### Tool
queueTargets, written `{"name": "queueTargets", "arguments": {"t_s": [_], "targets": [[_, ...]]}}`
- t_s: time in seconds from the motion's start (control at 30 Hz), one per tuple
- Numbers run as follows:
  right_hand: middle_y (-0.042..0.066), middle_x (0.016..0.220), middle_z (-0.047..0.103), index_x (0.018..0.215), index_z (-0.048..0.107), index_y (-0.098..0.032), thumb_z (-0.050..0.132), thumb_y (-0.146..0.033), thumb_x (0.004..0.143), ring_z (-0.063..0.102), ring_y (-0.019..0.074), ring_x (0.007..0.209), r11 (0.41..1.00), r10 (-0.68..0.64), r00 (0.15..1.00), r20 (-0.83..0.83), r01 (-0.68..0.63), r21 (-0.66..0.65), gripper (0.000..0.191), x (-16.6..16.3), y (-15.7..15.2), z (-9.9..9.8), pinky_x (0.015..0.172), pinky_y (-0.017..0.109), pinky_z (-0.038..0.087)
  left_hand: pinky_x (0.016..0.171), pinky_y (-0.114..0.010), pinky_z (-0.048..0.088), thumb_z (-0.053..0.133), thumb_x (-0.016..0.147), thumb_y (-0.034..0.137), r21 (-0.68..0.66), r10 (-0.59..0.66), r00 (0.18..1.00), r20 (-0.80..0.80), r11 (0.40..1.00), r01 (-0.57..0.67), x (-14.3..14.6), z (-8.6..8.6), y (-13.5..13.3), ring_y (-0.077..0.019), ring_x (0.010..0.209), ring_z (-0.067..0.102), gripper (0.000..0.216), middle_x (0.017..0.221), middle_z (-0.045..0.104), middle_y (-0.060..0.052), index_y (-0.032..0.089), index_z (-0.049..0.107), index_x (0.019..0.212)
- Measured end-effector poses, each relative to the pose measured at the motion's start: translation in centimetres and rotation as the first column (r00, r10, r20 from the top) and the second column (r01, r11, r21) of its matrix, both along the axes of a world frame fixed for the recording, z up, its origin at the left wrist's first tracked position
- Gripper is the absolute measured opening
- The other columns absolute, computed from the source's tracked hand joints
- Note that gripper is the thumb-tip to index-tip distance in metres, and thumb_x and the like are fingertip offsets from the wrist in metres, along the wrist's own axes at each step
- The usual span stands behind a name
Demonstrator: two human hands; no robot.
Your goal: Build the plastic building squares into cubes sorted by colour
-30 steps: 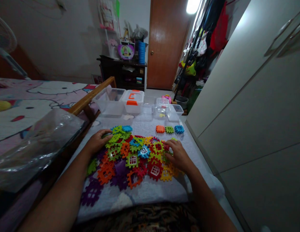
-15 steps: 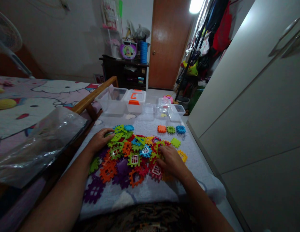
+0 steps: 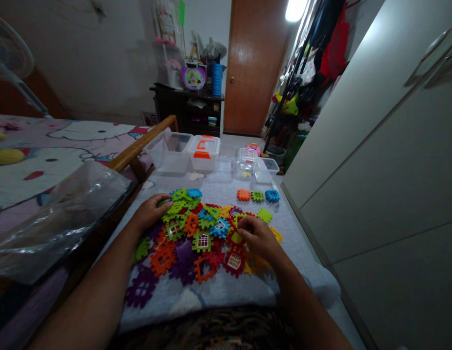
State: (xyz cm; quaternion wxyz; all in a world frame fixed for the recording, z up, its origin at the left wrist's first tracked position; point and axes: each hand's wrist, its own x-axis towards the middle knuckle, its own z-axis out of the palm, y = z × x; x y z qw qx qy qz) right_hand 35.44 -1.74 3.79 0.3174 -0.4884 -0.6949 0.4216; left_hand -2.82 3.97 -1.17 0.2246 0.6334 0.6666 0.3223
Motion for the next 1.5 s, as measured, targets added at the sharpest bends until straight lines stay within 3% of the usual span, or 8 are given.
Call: {"name": "queueTargets", "arguments": {"t_s": [0.23, 0.53, 0.8, 1.03, 1.3, 1.4, 1.5], "targets": [[-0.002, 0.076, 0.056, 0.081, 0.056, -0.020, 0.064, -0.024, 0.073, 0.051, 0.0116, 0.067, 0.988, -0.018, 0.972, -0.236, -0.019, -0.153, 0.012, 0.0, 0.4, 0.2, 0.063, 0.026, 0.043, 0.101, -0.039, 0.045, 0.057, 0.072, 0.065, -0.014, 0.011, 1.000, -0.023, 1.000, -0.011, 0.0, 0.1, 0.0, -0.0293, 0.108, 0.063, 0.060, 0.117, 0.068, -0.008, 0.019, 0.068, 0.109], [-0.003, 0.073, 0.053, 0.080, 0.057, -0.020, 0.063, -0.027, 0.070, 0.048, 0.0105, 0.062, 0.975, -0.105, 0.928, -0.358, 0.026, -0.219, 0.014, 0.2, 0.6, 0.2, 0.060, 0.025, 0.040, 0.102, -0.038, 0.045, 0.056, 0.072, 0.064, 0.005, 0.002, 1.000, -0.025, 1.000, -0.002, -0.1, 0.1, 0.0, -0.0291, 0.109, 0.063, 0.060, 0.117, 0.069, -0.008, 0.019, 0.068, 0.109], [-0.004, 0.067, 0.054, 0.079, 0.058, -0.019, 0.064, -0.034, 0.067, 0.049, 0.0117, 0.060, 0.950, -0.308, 0.888, -0.341, 0.269, -0.157, 0.020, 1.5, 3.0, 0.2, 0.055, 0.024, 0.041, 0.100, -0.039, 0.046, 0.057, 0.068, 0.067, -0.015, 0.028, 1.000, -0.012, 0.999, -0.029, 0.5, 0.9, -0.2, -0.0302, 0.107, 0.064, 0.061, 0.115, 0.069, -0.008, 0.019, 0.068, 0.104], [-0.005, 0.062, 0.052, 0.076, 0.055, -0.021, 0.060, -0.034, 0.067, 0.048, 0.0119, 0.052, 0.966, -0.251, 0.946, -0.205, 0.231, -0.115, 0.017, 1.3, 4.5, -0.6, 0.049, 0.025, 0.039, 0.100, -0.039, 0.046, 0.056, 0.069, 0.066, -0.003, 0.025, 1.000, -0.012, 1.000, -0.025, 0.5, 0.8, -0.2, -0.0296, 0.107, 0.064, 0.060, 0.115, 0.069, -0.008, 0.020, 0.068, 0.105], [0.002, 0.077, 0.061, 0.080, 0.059, -0.020, 0.054, -0.026, 0.077, 0.057, 0.0175, 0.073, 0.948, -0.288, 0.940, 0.182, 0.253, 0.195, 0.008, 1.1, 4.4, -1.5, 0.066, 0.030, 0.046, 0.100, -0.039, 0.047, 0.056, 0.070, 0.066, -0.001, 0.007, 1.000, -0.012, 1.000, -0.007, 0.1, 0.3, -0.1, -0.0296, 0.106, 0.064, 0.060, 0.115, 0.070, -0.008, 0.019, 0.069, 0.106], [0.006, 0.098, 0.063, 0.095, 0.063, -0.019, 0.059, -0.026, 0.078, 0.058, 0.0209, 0.093, 0.956, -0.201, 0.939, 0.278, 0.126, 0.264, 0.018, 1.8, 4.3, -1.2, 0.081, 0.036, 0.047, 0.100, -0.039, 0.046, 0.056, 0.070, 0.066, -0.001, 0.004, 1.000, -0.003, 1.000, -0.004, 0.1, 0.3, 0.0, -0.0298, 0.107, 0.064, 0.061, 0.115, 0.070, -0.009, 0.019, 0.069, 0.106], [0.009, 0.116, 0.059, 0.113, 0.061, -0.021, 0.072, -0.029, 0.074, 0.052, 0.0251, 0.111, 0.960, -0.050, 0.908, 0.416, -0.070, 0.270, 0.041, 2.2, 4.2, -0.7, 0.096, 0.041, 0.041, 0.100, -0.039, 0.046, 0.057, 0.070, 0.066, 0.005, 0.010, 1.000, -0.003, 1.000, -0.010, 0.1, 0.2, 0.0, -0.0296, 0.107, 0.064, 0.060, 0.115, 0.070, -0.008, 0.019, 0.069, 0.106]]}}
